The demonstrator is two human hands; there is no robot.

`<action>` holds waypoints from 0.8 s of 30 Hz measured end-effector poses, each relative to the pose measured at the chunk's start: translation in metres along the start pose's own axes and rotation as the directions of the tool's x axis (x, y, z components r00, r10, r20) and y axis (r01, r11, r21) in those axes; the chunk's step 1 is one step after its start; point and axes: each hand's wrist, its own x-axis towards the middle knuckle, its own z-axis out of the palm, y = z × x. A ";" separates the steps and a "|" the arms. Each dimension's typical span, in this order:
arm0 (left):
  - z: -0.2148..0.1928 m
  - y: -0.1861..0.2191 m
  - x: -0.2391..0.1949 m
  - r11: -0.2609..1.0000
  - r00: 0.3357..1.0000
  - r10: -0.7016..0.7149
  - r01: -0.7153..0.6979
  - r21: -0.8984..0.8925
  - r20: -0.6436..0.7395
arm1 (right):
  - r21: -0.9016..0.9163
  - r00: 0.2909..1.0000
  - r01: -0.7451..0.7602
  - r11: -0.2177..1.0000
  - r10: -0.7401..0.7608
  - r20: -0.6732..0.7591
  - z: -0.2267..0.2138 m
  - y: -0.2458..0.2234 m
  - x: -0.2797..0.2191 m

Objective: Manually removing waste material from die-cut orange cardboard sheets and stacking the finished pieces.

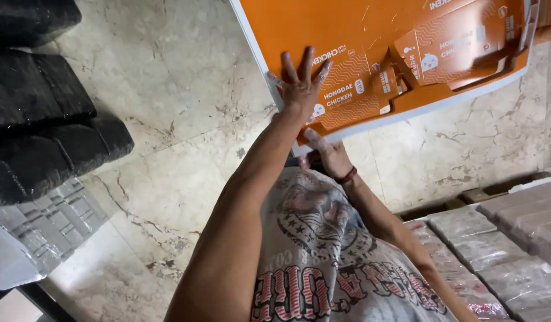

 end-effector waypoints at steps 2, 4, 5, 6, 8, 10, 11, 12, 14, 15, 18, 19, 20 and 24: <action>-0.013 -0.004 -0.006 0.996 0.999 0.025 -0.021 -0.090 0.045 | 0.113 1.000 0.019 0.993 -0.022 0.023 -0.003 0.011 0.008; -0.032 -0.021 -0.017 0.982 0.994 0.037 -0.016 -0.186 0.106 | 0.221 0.997 0.018 0.975 -0.035 0.069 -0.011 0.029 0.022; -0.042 -0.029 -0.025 0.930 0.991 0.094 -0.053 -0.363 0.095 | 0.276 0.991 -0.013 0.961 -0.025 0.133 -0.019 0.046 0.028; -0.053 -0.037 -0.033 0.845 0.986 0.146 -0.085 -0.528 0.075 | 0.329 0.980 -0.047 0.943 -0.020 0.196 -0.027 0.062 0.034; 0.002 -0.053 -0.040 0.744 0.918 -0.081 -0.203 -0.636 -0.388 | 0.297 0.973 -0.148 0.944 0.085 0.215 -0.039 0.084 0.038; 0.042 -0.056 -0.054 0.673 0.594 -0.360 -0.369 -0.641 -0.720 | 0.257 0.956 -0.231 0.938 0.169 0.240 -0.040 0.078 0.039; 0.061 -0.048 -0.069 0.265 0.716 -0.568 -0.307 -0.914 -0.405 | 0.214 0.959 -0.242 0.946 0.199 0.203 -0.034 0.066 0.032; 0.079 -0.041 -0.083 -0.213 0.803 -0.595 -0.185 -0.959 -0.023 | 0.171 0.960 -0.254 0.952 0.227 0.164 -0.028 0.056 0.025; 0.081 -0.010 -0.101 -0.559 0.819 -0.518 -0.107 -0.822 0.246 | 0.111 0.941 -0.287 0.951 0.259 0.218 -0.035 0.059 0.021; 0.078 0.004 -0.105 -0.816 0.831 -0.341 -0.029 -0.578 0.440 | 0.076 0.925 -0.307 0.949 0.279 0.257 -0.039 0.057 0.023; 0.109 0.019 -0.065 -0.801 0.796 -0.375 -0.020 -0.598 0.475 | -0.434 0.792 -0.216 0.874 0.417 0.445 -0.078 0.047 0.039; 0.095 0.019 -0.071 -0.807 0.788 -0.385 -0.035 -0.589 0.481 | -0.451 0.784 -0.208 0.868 0.423 0.453 -0.094 0.029 0.047; 0.080 0.020 -0.077 -0.873 0.816 -0.329 -0.071 -0.483 0.475 | -0.576 0.770 -0.057 0.815 0.403 0.494 -0.109 0.010 0.054; 0.098 0.022 -0.051 -0.943 0.875 -0.218 -0.074 -0.324 0.433 | -0.700 0.905 0.106 0.706 0.222 0.362 -0.100 -0.051 0.134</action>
